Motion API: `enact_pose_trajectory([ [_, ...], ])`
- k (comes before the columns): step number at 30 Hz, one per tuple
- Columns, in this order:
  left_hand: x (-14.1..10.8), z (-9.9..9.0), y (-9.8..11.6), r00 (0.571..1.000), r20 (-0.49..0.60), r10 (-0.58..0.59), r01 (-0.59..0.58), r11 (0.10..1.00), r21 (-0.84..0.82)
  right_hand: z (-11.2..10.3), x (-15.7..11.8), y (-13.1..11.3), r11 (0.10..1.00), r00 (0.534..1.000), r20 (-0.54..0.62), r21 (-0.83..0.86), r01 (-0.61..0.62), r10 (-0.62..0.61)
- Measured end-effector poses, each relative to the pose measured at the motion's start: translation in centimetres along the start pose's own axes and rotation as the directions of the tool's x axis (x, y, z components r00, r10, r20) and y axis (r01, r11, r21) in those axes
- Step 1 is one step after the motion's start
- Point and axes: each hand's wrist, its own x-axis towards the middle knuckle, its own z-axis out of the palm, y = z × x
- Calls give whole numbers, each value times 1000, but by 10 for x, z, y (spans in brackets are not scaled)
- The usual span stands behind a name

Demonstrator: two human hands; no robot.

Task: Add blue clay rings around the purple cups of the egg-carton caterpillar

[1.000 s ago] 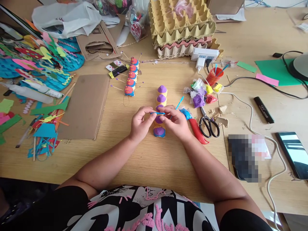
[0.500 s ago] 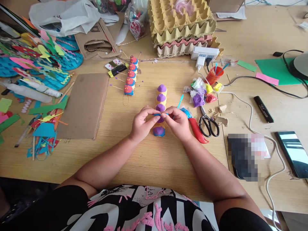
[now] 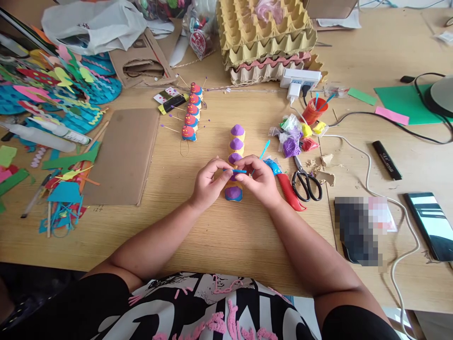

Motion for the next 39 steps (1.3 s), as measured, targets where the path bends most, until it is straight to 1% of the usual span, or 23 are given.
enact_pose_trajectory([
  [3,-1,0,-2,1000,2,-23,23,1000,5,2,0,-1,1000,1000,28,3,1,-1],
  [6,-1,-1,-3,999,10,-40,40,999,18,3,-1,-1,998,998,24,-17,66,-65],
  [8,-1,-1,-3,999,11,-40,40,999,15,4,-1,-2,995,996,17,-41,87,-86],
  [16,0,-1,2,998,44,-36,35,999,22,4,-2,-7,990,998,34,-127,55,-51],
  [24,1,-4,3,994,106,-31,29,999,24,4,-2,-11,989,997,61,-138,44,-36],
  [29,-2,-3,-1,999,52,-8,9,1000,-22,5,0,-10,996,999,16,-80,29,-28],
  [33,-2,0,-2,998,62,11,-9,999,-38,5,0,-8,999,1000,-25,-41,-1,0],
  [35,-1,1,-2,998,63,23,-21,999,-34,4,0,-7,999,1000,-7,-37,-8,8],
  [37,0,1,-2,999,41,22,-21,999,-41,2,0,-5,999,1000,24,-49,-6,7],
  [39,1,0,-2,1000,11,13,-12,998,-54,0,0,-3,999,1000,29,-52,0,2],
])
